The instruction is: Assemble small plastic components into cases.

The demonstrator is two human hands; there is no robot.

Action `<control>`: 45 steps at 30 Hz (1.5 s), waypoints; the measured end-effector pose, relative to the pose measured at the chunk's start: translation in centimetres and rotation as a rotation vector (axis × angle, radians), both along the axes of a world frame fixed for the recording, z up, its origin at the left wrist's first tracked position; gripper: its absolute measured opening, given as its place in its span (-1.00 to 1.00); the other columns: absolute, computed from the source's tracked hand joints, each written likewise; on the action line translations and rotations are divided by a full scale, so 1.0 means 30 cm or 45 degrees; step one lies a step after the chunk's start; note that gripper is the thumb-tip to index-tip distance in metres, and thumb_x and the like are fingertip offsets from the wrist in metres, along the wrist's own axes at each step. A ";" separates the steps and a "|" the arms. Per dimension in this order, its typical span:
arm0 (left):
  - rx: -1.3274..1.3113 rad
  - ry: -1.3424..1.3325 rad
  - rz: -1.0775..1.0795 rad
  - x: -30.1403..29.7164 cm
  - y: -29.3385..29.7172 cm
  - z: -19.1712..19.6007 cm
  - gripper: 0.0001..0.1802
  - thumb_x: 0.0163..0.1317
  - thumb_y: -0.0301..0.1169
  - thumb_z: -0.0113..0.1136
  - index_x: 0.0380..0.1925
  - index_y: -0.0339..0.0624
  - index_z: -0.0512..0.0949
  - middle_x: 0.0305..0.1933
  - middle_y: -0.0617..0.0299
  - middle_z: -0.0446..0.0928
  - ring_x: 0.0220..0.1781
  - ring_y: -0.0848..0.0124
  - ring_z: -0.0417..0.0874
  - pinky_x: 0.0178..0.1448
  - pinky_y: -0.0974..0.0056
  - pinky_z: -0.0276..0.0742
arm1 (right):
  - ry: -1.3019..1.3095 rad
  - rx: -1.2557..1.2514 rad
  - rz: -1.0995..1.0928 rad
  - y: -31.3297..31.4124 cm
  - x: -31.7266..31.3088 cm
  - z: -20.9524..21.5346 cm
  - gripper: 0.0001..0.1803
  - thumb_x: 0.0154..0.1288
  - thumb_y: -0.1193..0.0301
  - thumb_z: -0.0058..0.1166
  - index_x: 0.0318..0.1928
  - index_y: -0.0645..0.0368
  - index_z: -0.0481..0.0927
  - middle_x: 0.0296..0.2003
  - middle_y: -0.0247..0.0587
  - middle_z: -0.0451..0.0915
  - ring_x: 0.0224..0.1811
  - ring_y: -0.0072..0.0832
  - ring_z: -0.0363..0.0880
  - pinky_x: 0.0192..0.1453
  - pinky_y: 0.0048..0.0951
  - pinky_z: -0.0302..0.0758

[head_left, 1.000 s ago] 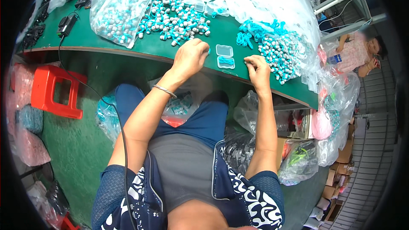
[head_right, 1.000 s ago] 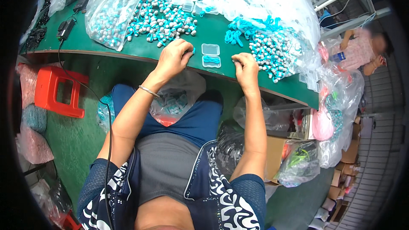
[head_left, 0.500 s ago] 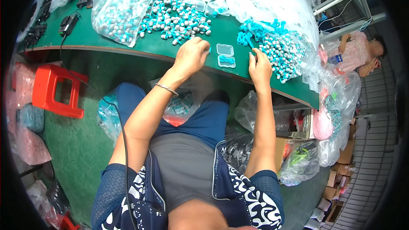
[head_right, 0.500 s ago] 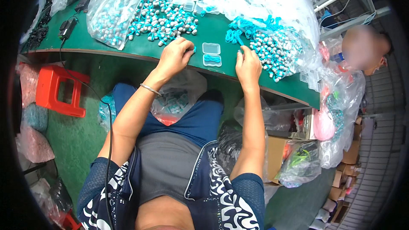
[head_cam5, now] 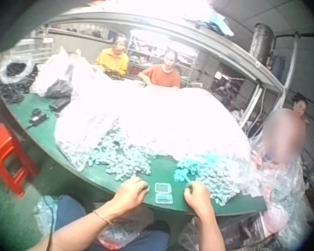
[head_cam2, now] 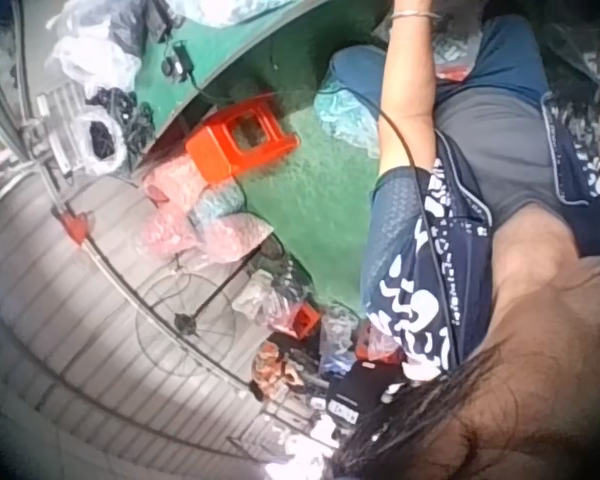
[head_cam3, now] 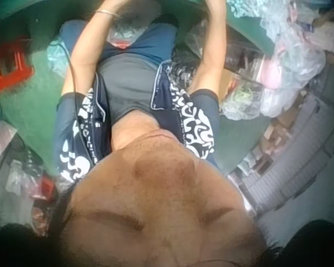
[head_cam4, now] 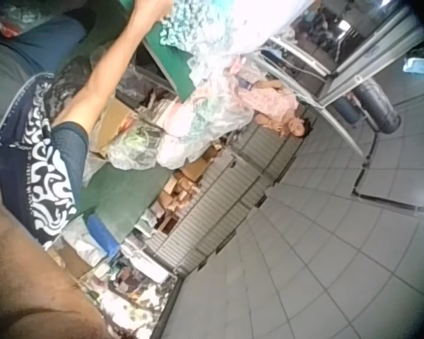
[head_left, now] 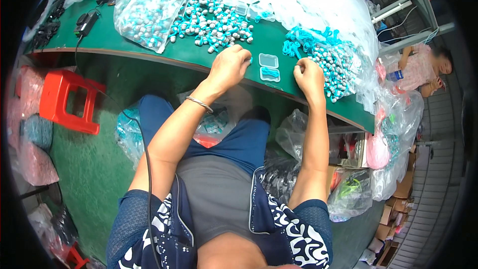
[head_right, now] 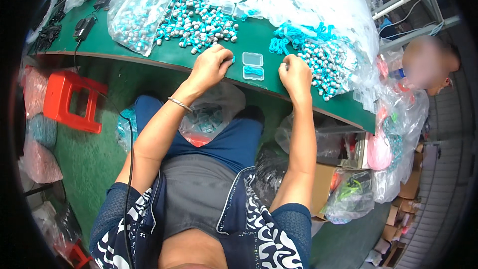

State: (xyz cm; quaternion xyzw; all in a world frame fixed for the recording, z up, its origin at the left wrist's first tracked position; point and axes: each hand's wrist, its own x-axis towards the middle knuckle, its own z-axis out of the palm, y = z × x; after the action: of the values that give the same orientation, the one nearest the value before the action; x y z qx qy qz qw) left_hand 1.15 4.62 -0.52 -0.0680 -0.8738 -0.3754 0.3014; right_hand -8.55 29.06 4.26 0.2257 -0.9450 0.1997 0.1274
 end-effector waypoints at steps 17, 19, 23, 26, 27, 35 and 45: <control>0.192 -0.044 -0.213 0.030 0.075 0.054 -0.86 0.12 -0.51 0.32 -0.29 -0.19 0.63 -0.34 0.16 0.56 -0.42 0.28 0.60 -0.31 0.24 0.52 | -0.105 -0.690 0.209 -0.011 0.157 -0.052 -0.92 0.17 0.57 0.26 -0.29 0.27 0.68 -0.34 -0.21 0.66 -0.32 -0.49 0.62 -0.19 -0.48 0.53; 0.162 -0.033 -0.218 0.032 0.090 0.062 -0.86 0.10 -0.49 0.33 -0.30 -0.18 0.63 -0.32 0.14 0.57 -0.39 0.21 0.62 -0.29 0.19 0.53 | -0.081 -0.737 0.279 -0.036 0.175 -0.037 -0.91 0.16 0.57 0.26 -0.29 0.27 0.68 -0.33 -0.20 0.67 -0.30 -0.46 0.63 -0.17 -0.47 0.53; 0.007 -0.007 -0.182 0.028 0.117 0.053 -0.87 0.10 -0.47 0.33 -0.33 -0.17 0.62 -0.29 0.12 0.56 -0.35 0.14 0.63 -0.26 0.12 0.54 | 0.107 -0.559 0.432 -0.077 0.176 -0.065 -0.90 0.08 0.53 0.30 -0.35 0.17 0.68 -0.32 -0.23 0.68 -0.17 -0.28 0.62 -0.04 -0.31 0.49; -0.142 0.002 -0.122 0.031 0.127 0.053 -0.89 0.11 -0.44 0.31 -0.36 -0.17 0.61 -0.31 0.12 0.54 -0.31 0.11 0.63 -0.22 0.08 0.53 | 0.209 -0.460 0.396 -0.078 0.171 -0.105 -0.89 0.07 0.50 0.31 -0.34 0.12 0.68 -0.30 -0.27 0.63 -0.14 -0.29 0.55 -0.05 -0.28 0.44; -0.191 0.010 -0.103 0.031 0.130 0.054 -0.90 0.11 -0.43 0.31 -0.38 -0.17 0.61 -0.32 0.13 0.53 -0.29 0.10 0.62 -0.20 0.07 0.52 | 0.233 -0.426 0.375 -0.077 0.174 -0.105 -0.89 0.07 0.50 0.31 -0.33 0.11 0.68 -0.29 -0.27 0.61 -0.14 -0.29 0.54 -0.06 -0.28 0.43; -0.279 0.018 -0.068 0.034 0.126 0.050 -0.77 0.11 -0.38 0.31 -0.22 -0.15 0.58 -0.28 0.14 0.52 -0.21 0.14 0.60 -0.16 0.08 0.47 | 0.202 -0.419 0.448 -0.072 0.167 -0.075 -0.88 0.09 0.54 0.27 -0.31 0.15 0.67 -0.29 -0.20 0.61 -0.15 -0.24 0.54 -0.05 -0.26 0.45; -0.290 0.122 -0.252 0.025 0.102 0.024 -0.72 0.04 -0.44 0.36 -0.20 -0.06 0.60 -0.17 0.18 0.52 -0.12 0.16 0.57 -0.08 0.07 0.47 | 0.170 -0.328 0.415 -0.107 0.062 -0.062 -0.80 0.18 0.50 0.20 -0.15 0.17 0.65 -0.18 -0.13 0.63 -0.09 -0.15 0.56 0.02 -0.21 0.47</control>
State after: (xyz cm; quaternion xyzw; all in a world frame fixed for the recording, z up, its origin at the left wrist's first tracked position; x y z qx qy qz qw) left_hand 1.91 7.68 0.20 -0.2052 -0.8844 -0.2982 0.2947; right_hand -6.68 25.84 2.41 0.3703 -0.8520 0.3215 0.1835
